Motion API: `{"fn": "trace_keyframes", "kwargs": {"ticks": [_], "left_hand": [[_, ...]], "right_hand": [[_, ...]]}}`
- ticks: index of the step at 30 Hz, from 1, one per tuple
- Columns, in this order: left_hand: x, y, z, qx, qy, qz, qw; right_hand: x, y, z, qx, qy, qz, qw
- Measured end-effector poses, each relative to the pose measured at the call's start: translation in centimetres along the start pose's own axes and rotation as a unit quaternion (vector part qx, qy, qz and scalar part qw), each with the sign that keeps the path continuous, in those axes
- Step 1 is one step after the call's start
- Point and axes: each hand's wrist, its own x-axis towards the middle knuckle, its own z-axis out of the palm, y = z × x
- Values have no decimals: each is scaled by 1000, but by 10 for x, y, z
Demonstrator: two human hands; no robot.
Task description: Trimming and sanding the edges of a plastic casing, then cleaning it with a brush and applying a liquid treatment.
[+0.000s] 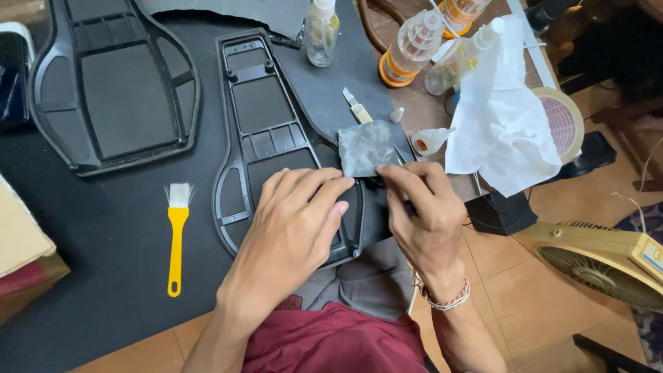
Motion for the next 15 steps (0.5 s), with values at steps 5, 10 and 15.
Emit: {"fn": "trace_keyframes", "kwargs": {"ticks": [5, 10, 15], "left_hand": [[-15, 21, -9, -41, 21, 6, 999], [-40, 43, 12, -114, 93, -12, 989], [-57, 47, 41, -88, 152, -30, 984]], "right_hand": [[-5, -16, -14, 50, 61, 55, 995], [-19, -19, -26, 145, 79, 88, 982], [-42, -18, -27, 191, 136, 67, 970]]}}
